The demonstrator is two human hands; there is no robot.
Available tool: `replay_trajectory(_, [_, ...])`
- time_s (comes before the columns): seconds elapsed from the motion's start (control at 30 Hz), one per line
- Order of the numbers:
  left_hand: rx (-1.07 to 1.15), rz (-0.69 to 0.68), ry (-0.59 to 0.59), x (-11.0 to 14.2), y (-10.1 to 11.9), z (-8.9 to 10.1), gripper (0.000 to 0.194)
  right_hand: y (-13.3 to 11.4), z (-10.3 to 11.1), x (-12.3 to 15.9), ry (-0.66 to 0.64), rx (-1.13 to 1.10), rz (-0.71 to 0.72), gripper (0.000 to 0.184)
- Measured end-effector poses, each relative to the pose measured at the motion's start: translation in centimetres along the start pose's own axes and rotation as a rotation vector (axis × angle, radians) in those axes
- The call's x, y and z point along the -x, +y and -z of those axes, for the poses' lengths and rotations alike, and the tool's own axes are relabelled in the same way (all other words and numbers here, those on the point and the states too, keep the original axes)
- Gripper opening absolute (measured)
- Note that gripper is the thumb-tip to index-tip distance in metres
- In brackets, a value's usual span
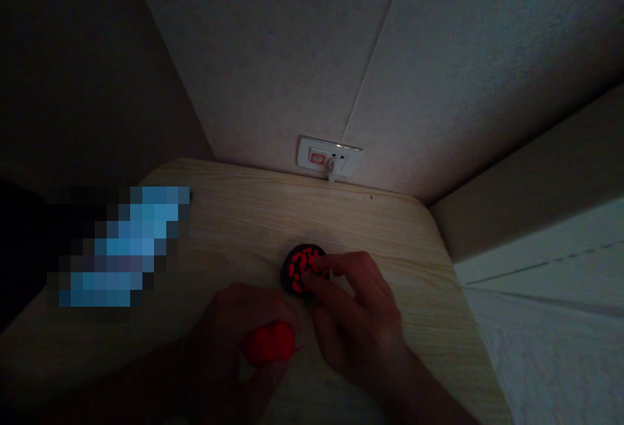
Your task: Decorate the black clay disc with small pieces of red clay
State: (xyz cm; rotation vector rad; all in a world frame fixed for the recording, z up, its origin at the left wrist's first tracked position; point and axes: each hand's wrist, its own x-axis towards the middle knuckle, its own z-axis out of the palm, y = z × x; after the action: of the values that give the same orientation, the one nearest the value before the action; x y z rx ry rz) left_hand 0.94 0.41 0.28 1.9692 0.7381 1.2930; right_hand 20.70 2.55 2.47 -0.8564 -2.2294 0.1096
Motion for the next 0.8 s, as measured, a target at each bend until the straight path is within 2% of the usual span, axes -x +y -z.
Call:
replay_trajectory(0.5, [-0.005, 0.024, -0.031, -0.21, 0.15, 0.24, 0.014, 0.21, -0.26, 0.25, -0.036, 0.026, -0.02, 0.032])
replay_trajectory(0.8, [-0.008, 0.001, -0.005, -0.17, 0.22, 0.11, 0.016, 0.01, -0.16, -0.07, -0.033, 0.017, -0.026, 0.033])
